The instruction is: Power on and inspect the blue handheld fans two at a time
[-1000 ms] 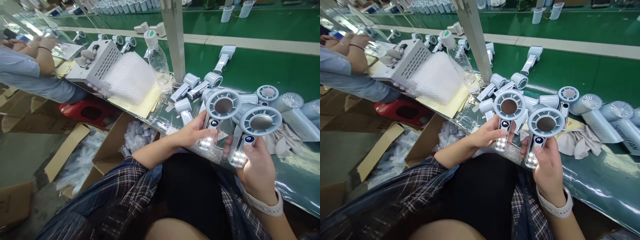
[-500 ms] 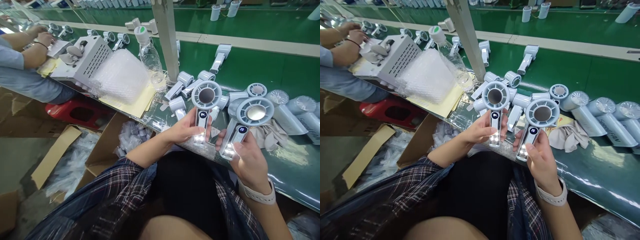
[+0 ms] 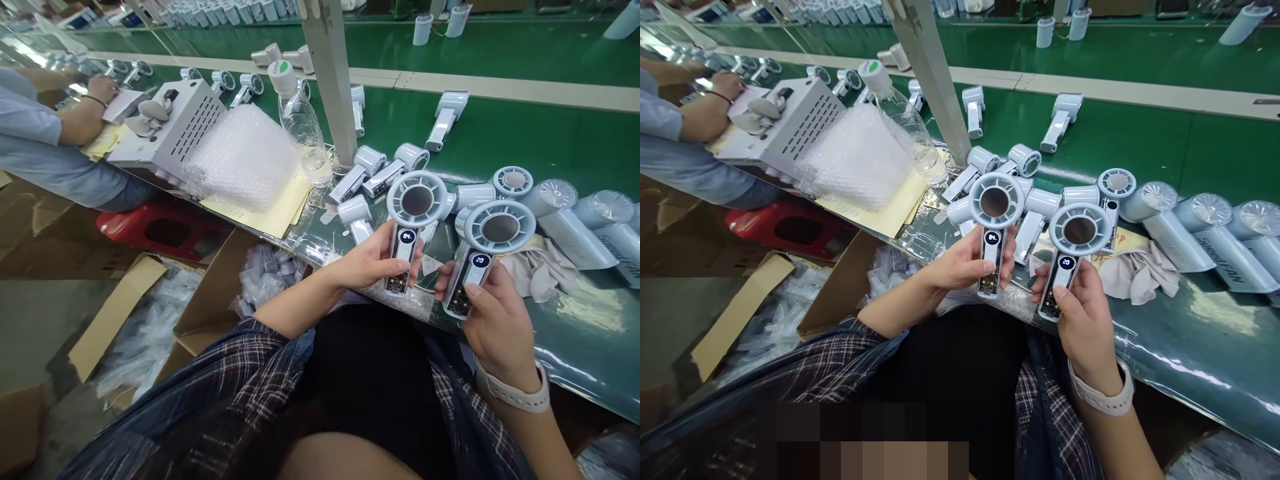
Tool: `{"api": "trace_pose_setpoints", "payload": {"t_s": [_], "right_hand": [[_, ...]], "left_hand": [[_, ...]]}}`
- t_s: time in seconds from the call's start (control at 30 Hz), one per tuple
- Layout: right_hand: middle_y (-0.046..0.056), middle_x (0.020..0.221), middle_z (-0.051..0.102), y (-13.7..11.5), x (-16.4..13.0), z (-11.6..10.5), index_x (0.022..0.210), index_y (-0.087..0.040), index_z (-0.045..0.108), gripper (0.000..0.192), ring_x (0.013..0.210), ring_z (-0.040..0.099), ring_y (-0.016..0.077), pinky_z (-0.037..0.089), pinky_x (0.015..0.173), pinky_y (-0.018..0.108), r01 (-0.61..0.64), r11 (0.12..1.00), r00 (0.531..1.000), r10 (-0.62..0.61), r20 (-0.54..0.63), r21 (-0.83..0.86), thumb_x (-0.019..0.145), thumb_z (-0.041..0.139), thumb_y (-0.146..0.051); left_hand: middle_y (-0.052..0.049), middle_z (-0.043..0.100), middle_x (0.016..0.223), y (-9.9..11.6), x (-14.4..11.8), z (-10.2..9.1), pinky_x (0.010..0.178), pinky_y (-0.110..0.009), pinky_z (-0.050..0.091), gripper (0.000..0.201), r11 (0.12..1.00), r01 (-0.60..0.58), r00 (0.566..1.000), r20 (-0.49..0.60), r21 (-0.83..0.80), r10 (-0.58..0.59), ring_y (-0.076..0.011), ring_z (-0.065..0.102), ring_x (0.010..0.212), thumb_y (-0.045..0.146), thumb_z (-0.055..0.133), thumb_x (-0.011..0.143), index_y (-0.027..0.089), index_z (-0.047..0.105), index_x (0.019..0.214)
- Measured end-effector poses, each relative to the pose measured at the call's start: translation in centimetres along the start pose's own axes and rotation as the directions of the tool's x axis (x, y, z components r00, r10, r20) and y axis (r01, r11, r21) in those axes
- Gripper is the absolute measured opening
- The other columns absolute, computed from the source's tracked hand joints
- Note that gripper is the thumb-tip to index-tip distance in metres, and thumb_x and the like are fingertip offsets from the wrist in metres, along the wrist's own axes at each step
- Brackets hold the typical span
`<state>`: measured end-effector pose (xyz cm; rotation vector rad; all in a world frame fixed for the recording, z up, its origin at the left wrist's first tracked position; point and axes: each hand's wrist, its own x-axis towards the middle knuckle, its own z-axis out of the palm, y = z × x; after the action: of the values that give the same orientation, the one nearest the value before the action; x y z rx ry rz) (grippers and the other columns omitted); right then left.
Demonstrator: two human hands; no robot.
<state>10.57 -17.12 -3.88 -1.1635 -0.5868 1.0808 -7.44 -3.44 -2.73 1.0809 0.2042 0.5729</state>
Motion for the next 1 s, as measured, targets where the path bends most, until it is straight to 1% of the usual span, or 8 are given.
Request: {"api": "trace_pose_setpoints", "payload": {"t_s": [0.3, 0.43, 0.5, 0.57, 0.67, 0.77, 0.9, 1.0], "right_hand": [[0.004, 0.097, 0.081, -0.1, 0.1, -0.2, 0.108, -0.024, 0.07, 0.032, 0.074, 0.074, 0.0178, 0.065, 0.063, 0.028, -0.04, 0.999, 0.988, 0.043, -0.149, 0.026, 0.08, 0.085, -0.032], [0.001, 0.087, 0.078, -0.1, 0.3, -0.1, 0.108, -0.025, 0.07, 0.035, 0.061, 0.069, 0.0161, 0.059, 0.052, 0.027, -0.007, 0.998, 0.998, 0.011, -0.069, 0.064, 0.088, 0.085, -0.05], [0.002, 0.082, 0.076, -0.1, 0.4, -0.1, 0.105, -0.024, 0.074, 0.047, 0.056, 0.066, 0.0157, 0.057, 0.047, 0.027, -0.037, 0.994, 0.999, 0.035, 0.018, 0.102, 0.091, 0.077, -0.069], [0.005, 0.086, 0.078, -0.1, 0.5, -0.1, 0.102, -0.022, 0.078, 0.058, 0.063, 0.072, 0.0185, 0.063, 0.054, 0.03, -0.068, 0.99, 0.997, 0.062, 0.05, 0.127, 0.091, 0.071, -0.078], [0.009, 0.105, 0.085, -0.2, 0.5, 0.1, 0.112, -0.024, 0.083, 0.051, 0.086, 0.082, 0.027, 0.071, 0.074, 0.041, -0.059, 0.989, 0.998, 0.058, 0.017, 0.133, 0.093, 0.074, -0.071], [0.012, 0.116, 0.085, -0.4, 0.4, 0.5, 0.115, -0.024, 0.084, 0.047, 0.093, 0.083, 0.0323, 0.072, 0.08, 0.05, -0.039, 0.988, 0.998, 0.033, 0.044, 0.146, 0.095, 0.075, -0.065], [0.009, 0.105, 0.085, -1.0, 0.1, 0.9, 0.108, -0.023, 0.084, 0.034, 0.09, 0.082, 0.0291, 0.072, 0.079, 0.046, 0.05, 0.987, 0.998, -0.043, -0.048, 0.155, 0.096, 0.079, -0.054], [0.008, 0.104, 0.084, -1.6, 0.4, 1.5, 0.11, -0.025, 0.083, 0.029, 0.093, 0.081, 0.0289, 0.071, 0.082, 0.048, -0.006, 0.982, 0.999, 0.015, -0.048, 0.188, 0.1, 0.07, -0.048]], "left_hand": [[-0.002, 0.062, 0.109, -0.3, 0.0, -0.5, 0.076, -0.035, 0.061, 0.057, 0.994, 0.03, 0.999, -0.033, 0.104, -0.027, -0.0151, 0.071, 0.081, 0.042, 0.088, 0.087, 0.023, 0.043, 0.117], [-0.005, 0.069, 0.111, -0.6, 0.3, -0.3, 0.075, -0.037, 0.063, 0.076, 0.983, 0.144, 0.978, -0.169, 0.112, -0.124, -0.02, 0.077, 0.08, 0.053, 0.094, 0.079, 0.024, 0.037, 0.122], [-0.003, 0.072, 0.104, -0.7, 0.5, 0.2, 0.065, -0.035, 0.063, 0.076, 0.985, 0.158, 0.972, -0.184, 0.069, -0.143, -0.0195, 0.076, 0.07, 0.066, 0.087, 0.082, 0.027, 0.033, 0.118], [0.0, 0.074, 0.094, -0.8, 0.6, 0.7, 0.056, -0.032, 0.06, 0.068, 0.989, 0.146, 0.975, -0.173, 0.024, -0.139, -0.0182, 0.073, 0.06, 0.077, 0.073, 0.089, 0.028, 0.03, 0.112], [0.001, 0.074, 0.091, -0.5, 0.7, 1.3, 0.053, -0.031, 0.06, 0.062, 0.993, 0.12, 0.982, -0.145, 0.011, -0.117, -0.0189, 0.074, 0.059, 0.077, 0.067, 0.093, 0.028, 0.033, 0.113], [-0.001, 0.075, 0.096, 0.1, 0.4, 1.6, 0.062, -0.037, 0.066, 0.059, 0.995, 0.095, 0.989, -0.112, 0.026, -0.092, -0.0231, 0.079, 0.07, 0.072, 0.069, 0.094, 0.028, 0.037, 0.119], [0.001, 0.073, 0.094, 0.8, 0.0, 1.7, 0.069, -0.034, 0.063, 0.058, 0.993, 0.108, 0.989, -0.103, 0.037, -0.104, -0.0212, 0.078, 0.077, 0.066, 0.075, 0.094, 0.029, 0.041, 0.122], [0.0, 0.073, 0.098, 1.0, 0.4, 1.6, 0.075, -0.029, 0.058, 0.062, 0.993, 0.114, 0.982, -0.149, -0.005, -0.114, -0.017, 0.075, 0.083, 0.061, 0.086, 0.086, 0.027, 0.048, 0.121]]}}
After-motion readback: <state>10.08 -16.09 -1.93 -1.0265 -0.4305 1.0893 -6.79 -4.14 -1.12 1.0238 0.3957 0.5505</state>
